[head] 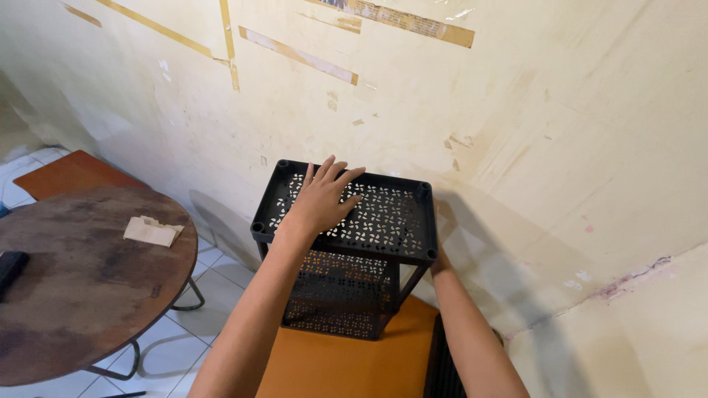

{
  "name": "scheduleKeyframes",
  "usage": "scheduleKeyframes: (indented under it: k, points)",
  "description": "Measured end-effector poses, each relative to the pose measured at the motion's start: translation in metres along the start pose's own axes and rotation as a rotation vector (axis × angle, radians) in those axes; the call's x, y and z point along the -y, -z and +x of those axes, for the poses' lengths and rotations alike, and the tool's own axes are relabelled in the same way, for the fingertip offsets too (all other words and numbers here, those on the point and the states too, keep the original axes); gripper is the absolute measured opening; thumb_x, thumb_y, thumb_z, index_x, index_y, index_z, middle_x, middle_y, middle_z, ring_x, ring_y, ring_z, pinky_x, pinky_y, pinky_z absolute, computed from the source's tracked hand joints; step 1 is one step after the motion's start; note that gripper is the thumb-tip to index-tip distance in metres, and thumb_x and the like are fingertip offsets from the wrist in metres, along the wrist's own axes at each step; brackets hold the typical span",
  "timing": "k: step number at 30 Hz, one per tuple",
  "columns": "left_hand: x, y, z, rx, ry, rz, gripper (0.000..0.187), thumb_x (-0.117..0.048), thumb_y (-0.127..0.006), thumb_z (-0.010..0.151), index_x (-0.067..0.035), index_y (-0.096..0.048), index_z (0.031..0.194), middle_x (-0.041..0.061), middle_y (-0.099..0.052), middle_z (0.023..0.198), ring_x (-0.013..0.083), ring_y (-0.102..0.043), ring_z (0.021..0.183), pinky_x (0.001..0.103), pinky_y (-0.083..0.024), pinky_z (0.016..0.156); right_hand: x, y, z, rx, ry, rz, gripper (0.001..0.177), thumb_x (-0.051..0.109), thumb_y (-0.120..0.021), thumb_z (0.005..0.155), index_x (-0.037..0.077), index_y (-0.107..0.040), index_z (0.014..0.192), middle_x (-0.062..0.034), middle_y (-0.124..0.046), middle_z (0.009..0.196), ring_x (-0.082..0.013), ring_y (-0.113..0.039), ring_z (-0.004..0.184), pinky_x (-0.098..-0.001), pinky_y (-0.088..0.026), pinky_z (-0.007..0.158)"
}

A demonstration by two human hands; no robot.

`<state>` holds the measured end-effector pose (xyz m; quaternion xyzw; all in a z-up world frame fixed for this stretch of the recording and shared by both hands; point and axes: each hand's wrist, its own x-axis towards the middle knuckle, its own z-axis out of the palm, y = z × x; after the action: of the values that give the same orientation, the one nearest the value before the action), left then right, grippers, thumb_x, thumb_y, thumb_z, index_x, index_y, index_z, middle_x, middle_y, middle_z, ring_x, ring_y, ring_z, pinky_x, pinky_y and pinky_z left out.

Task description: The person assembles a black perforated metal shelving unit by inserting vertical poles into the base and attaching a perforated shelf. The person then places another shelf on top and secures it with a vertical pole.

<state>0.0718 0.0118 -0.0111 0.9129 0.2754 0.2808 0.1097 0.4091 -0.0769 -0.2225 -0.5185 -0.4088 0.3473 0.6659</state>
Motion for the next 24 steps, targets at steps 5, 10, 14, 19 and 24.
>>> scheduleKeyframes:
  k: [5, 10, 14, 19, 24]
  points:
    - [-0.001, -0.001, 0.002, 0.006, 0.009, 0.008, 0.057, -0.042, -0.063, 0.095, -0.029, -0.048, 0.148, 0.01, -0.043, 0.153, 0.0335, -0.024, 0.151, 0.058, -0.015, 0.122, 0.04, -0.006, -0.002, 0.005, -0.024, -0.087, 0.047, 0.028, -0.055, 0.102, 0.002, -0.048, 0.141, -0.0119, -0.058, 0.132, -0.0207, -0.055, 0.121, -0.0349, -0.049, 0.098]
    - [-0.001, -0.002, 0.001, -0.001, 0.006, 0.003, 0.056, -0.041, -0.063, 0.095, -0.029, -0.048, 0.148, 0.01, -0.044, 0.153, 0.0335, -0.024, 0.152, 0.058, -0.016, 0.123, 0.132, -0.028, -0.001, 0.054, -0.128, -0.383, 0.041, 0.023, -0.057, 0.102, -0.001, -0.053, 0.135, -0.0132, -0.06, 0.126, -0.0223, -0.056, 0.117, -0.0359, -0.049, 0.095]
    - [0.0, -0.002, 0.001, -0.013, -0.005, 0.002, 0.057, -0.041, -0.063, 0.094, -0.029, -0.049, 0.148, 0.01, -0.045, 0.153, 0.0338, -0.025, 0.151, 0.058, -0.016, 0.123, 0.204, -0.048, -0.016, 0.242, -0.093, -0.761, 0.049, 0.011, -0.062, 0.092, 0.008, -0.052, 0.14, -0.0103, -0.059, 0.14, -0.019, -0.051, 0.133, -0.0344, -0.039, 0.111]
    - [-0.002, -0.002, 0.001, -0.021, 0.018, 0.012, 0.056, -0.042, -0.062, 0.094, -0.03, -0.049, 0.148, 0.009, -0.045, 0.153, 0.0325, -0.026, 0.151, 0.056, -0.016, 0.123, 0.265, -0.087, -0.025, 0.017, 0.016, -0.773, 0.041, 0.023, -0.045, 0.102, 0.009, -0.06, 0.138, -0.0111, -0.061, 0.145, -0.0227, -0.054, 0.139, -0.0377, -0.04, 0.118]
    - [-0.004, -0.003, 0.0, -0.034, 0.035, 0.022, 0.056, -0.043, -0.063, 0.094, -0.031, -0.049, 0.148, 0.009, -0.045, 0.153, 0.0307, -0.026, 0.151, 0.055, -0.017, 0.124, 0.259, -0.134, -0.049, 0.064, -0.086, -1.221, 0.061, 0.05, -0.036, 0.104, 0.014, -0.037, 0.153, -0.0065, -0.029, 0.165, -0.0242, -0.023, 0.153, -0.0491, -0.015, 0.122]
